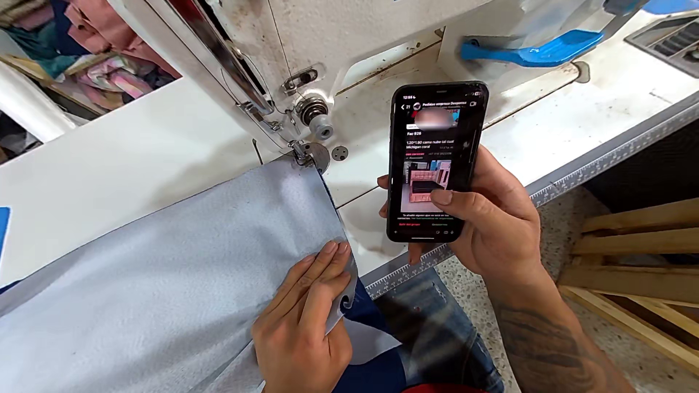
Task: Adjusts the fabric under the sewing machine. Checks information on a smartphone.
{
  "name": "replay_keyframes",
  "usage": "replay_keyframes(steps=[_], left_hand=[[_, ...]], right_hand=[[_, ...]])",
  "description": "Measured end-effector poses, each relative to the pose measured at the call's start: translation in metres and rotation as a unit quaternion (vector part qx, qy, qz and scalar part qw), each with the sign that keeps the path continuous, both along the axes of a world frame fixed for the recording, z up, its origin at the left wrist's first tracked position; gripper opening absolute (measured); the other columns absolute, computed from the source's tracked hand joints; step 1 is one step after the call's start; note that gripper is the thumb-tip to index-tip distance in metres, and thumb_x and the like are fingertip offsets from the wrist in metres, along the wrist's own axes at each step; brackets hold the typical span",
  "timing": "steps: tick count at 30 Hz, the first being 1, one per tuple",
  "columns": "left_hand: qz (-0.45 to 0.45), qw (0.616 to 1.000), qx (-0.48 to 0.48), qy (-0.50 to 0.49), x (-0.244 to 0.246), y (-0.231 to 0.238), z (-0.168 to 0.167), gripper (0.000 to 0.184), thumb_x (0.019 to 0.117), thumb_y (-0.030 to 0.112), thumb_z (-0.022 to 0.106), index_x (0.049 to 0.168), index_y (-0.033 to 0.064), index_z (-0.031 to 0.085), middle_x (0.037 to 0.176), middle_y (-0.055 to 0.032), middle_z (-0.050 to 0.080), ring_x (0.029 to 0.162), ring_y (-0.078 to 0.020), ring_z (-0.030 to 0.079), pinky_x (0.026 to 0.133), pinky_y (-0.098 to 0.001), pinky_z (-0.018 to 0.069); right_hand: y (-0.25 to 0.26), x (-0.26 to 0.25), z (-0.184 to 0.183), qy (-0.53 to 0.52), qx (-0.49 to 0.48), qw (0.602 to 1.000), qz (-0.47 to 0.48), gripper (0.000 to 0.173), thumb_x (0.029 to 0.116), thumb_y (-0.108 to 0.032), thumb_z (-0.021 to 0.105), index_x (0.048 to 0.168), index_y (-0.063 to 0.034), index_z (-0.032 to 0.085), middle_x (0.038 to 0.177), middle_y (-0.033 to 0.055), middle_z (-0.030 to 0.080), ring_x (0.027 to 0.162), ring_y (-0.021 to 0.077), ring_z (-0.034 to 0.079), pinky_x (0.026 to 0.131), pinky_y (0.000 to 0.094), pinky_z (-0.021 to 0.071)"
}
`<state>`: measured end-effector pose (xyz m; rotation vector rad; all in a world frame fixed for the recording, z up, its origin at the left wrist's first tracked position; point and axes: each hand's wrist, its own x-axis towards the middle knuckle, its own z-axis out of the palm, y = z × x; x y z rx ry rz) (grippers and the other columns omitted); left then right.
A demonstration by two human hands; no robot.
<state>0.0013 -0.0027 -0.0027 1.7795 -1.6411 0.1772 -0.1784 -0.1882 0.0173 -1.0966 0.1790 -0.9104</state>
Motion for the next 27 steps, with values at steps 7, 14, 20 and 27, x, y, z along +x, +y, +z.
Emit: replay_keyframes(steps=[7, 14, 20, 27], left_hand=[[0.002, 1.000, 0.000, 0.000, 0.0001, 0.0001, -0.0003, 0.024, 0.0944, 0.006, 0.052, 0.095, 0.0083, 0.075, 0.119, -0.0065, 0.076, 0.119, -0.0228, 0.069, 0.104, -0.0376, 0.0572], [0.003, 1.000, 0.003, -0.004, 0.0000, 0.0002, 0.0001, 0.025, 0.0951, 0.007, 0.051, 0.096, 0.0082, 0.076, 0.119, -0.0060, 0.076, 0.120, -0.0224, 0.069, 0.104, -0.0374, 0.0565], [-0.003, 1.000, -0.001, 0.003, 0.0001, 0.0002, -0.0003, 0.024, 0.0944, 0.006, 0.051, 0.097, 0.0081, 0.075, 0.119, -0.0065, 0.076, 0.120, -0.0230, 0.069, 0.105, -0.0389, 0.0563], [-0.003, 1.000, -0.001, 0.001, 0.0003, 0.0002, -0.0005, 0.024, 0.0947, 0.006, 0.051, 0.097, 0.0079, 0.075, 0.119, -0.0068, 0.076, 0.120, -0.0230, 0.069, 0.105, -0.0384, 0.0566]], right_hand=[[-0.0004, -0.0002, -0.0005, -0.003, 0.003, 1.000, 0.004, 0.044, 0.0988, 0.000, 0.037, 0.143, -0.0043, 0.039, 0.125, 0.0274, 0.061, 0.092, 0.0396, 0.074, 0.047, 0.0466, 0.0626], [-0.0004, 0.0001, -0.0003, -0.010, -0.003, 1.000, 0.006, 0.041, 0.1035, -0.006, 0.041, 0.144, -0.0046, 0.039, 0.126, 0.0265, 0.062, 0.094, 0.0384, 0.074, 0.048, 0.0449, 0.0632], [-0.0012, -0.0004, -0.0017, -0.013, 0.003, 1.000, 0.015, 0.047, 0.0982, 0.000, 0.037, 0.145, -0.0047, 0.039, 0.128, 0.0271, 0.061, 0.095, 0.0399, 0.073, 0.048, 0.0462, 0.0626], [-0.0011, 0.0011, 0.0000, -0.013, -0.003, 1.000, 0.009, 0.040, 0.1036, -0.005, 0.039, 0.144, -0.0040, 0.040, 0.125, 0.0265, 0.061, 0.093, 0.0375, 0.074, 0.048, 0.0444, 0.0631]])
